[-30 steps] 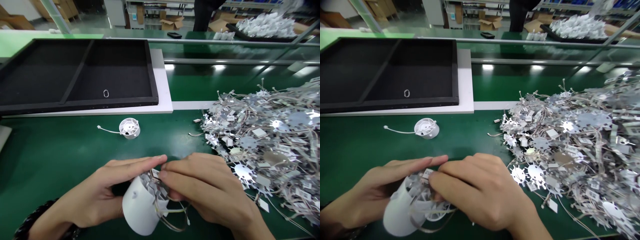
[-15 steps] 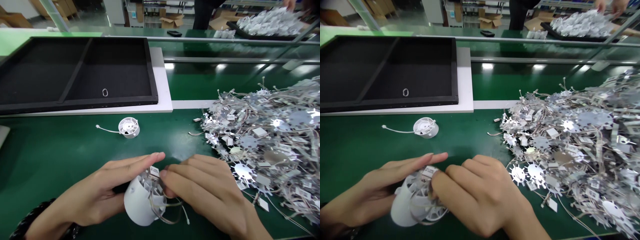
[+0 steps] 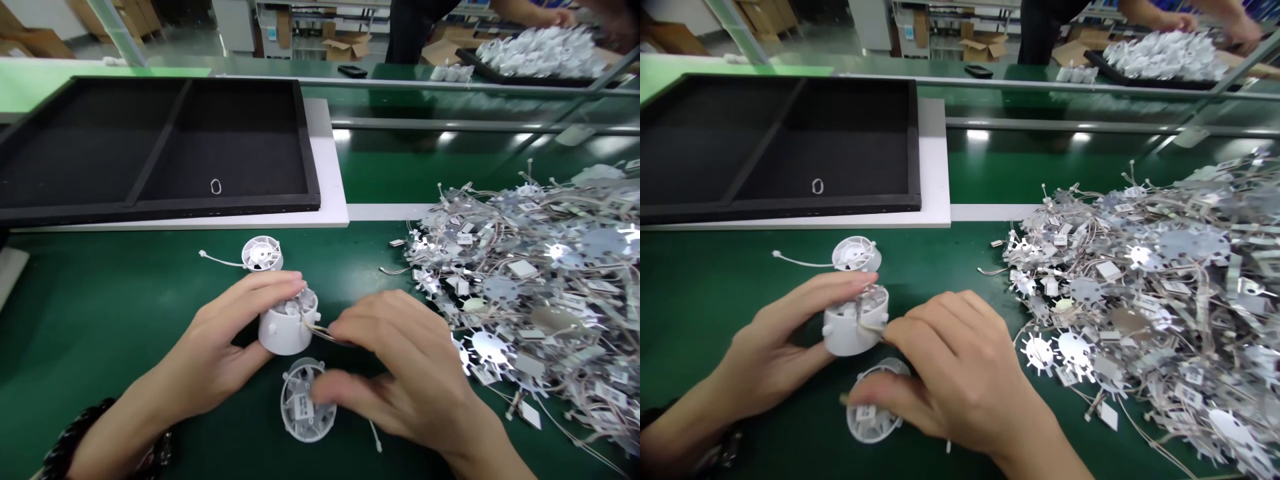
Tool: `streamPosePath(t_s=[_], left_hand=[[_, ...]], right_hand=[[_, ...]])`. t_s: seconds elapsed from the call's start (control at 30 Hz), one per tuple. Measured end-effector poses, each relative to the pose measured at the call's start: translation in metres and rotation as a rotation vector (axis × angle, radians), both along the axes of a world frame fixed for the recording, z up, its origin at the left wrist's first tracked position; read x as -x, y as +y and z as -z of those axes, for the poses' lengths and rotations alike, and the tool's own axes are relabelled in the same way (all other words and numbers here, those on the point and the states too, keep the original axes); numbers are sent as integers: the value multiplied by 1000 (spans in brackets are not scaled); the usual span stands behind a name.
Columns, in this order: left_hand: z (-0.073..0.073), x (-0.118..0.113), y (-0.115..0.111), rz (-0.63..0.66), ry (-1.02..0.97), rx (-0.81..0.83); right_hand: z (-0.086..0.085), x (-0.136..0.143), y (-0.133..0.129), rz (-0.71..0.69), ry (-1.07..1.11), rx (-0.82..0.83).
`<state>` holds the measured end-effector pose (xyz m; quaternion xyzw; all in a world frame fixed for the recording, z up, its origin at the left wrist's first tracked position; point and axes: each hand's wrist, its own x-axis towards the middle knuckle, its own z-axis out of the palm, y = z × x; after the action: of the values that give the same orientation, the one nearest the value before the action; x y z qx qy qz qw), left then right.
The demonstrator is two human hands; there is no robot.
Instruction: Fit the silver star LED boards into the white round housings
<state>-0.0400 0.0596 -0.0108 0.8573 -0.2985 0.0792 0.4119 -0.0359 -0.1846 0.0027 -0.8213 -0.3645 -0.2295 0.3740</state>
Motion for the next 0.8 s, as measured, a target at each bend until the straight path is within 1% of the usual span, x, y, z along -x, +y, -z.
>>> streamPosePath(t_s=[0.1,0.17,0.23,0.37,0.47,0.53,0.6,0.67,0.73,0.8], left_hand=[[6,-1,-3,-39,-65,-38],[8,-2,-5,-51,-101,-78],[10,-3,-6,-62,-152,-137],[10,-3,-6,-97,-256,-275],[8,-3,-6,-106,-303,-343],[7,-2,-6,-94,-302,-348],[6,1,-4,-76,-240,-300],[5,2,-2,-51,-105,-245],[3,2,1,-37,42,-203],[1,-2,3,-61,123,-151]], right_hand=[[2,2,3,28,-36,49],[4,3,4,40,-12,39],[5,4,5,32,87,2],[4,6,8,-28,375,-131],[2,6,11,-57,473,-217],[1,6,13,-76,492,-253],[1,6,14,-70,507,-278],[0,6,14,-44,519,-283],[1,6,14,-22,515,-261],[3,5,13,-11,482,-213]])
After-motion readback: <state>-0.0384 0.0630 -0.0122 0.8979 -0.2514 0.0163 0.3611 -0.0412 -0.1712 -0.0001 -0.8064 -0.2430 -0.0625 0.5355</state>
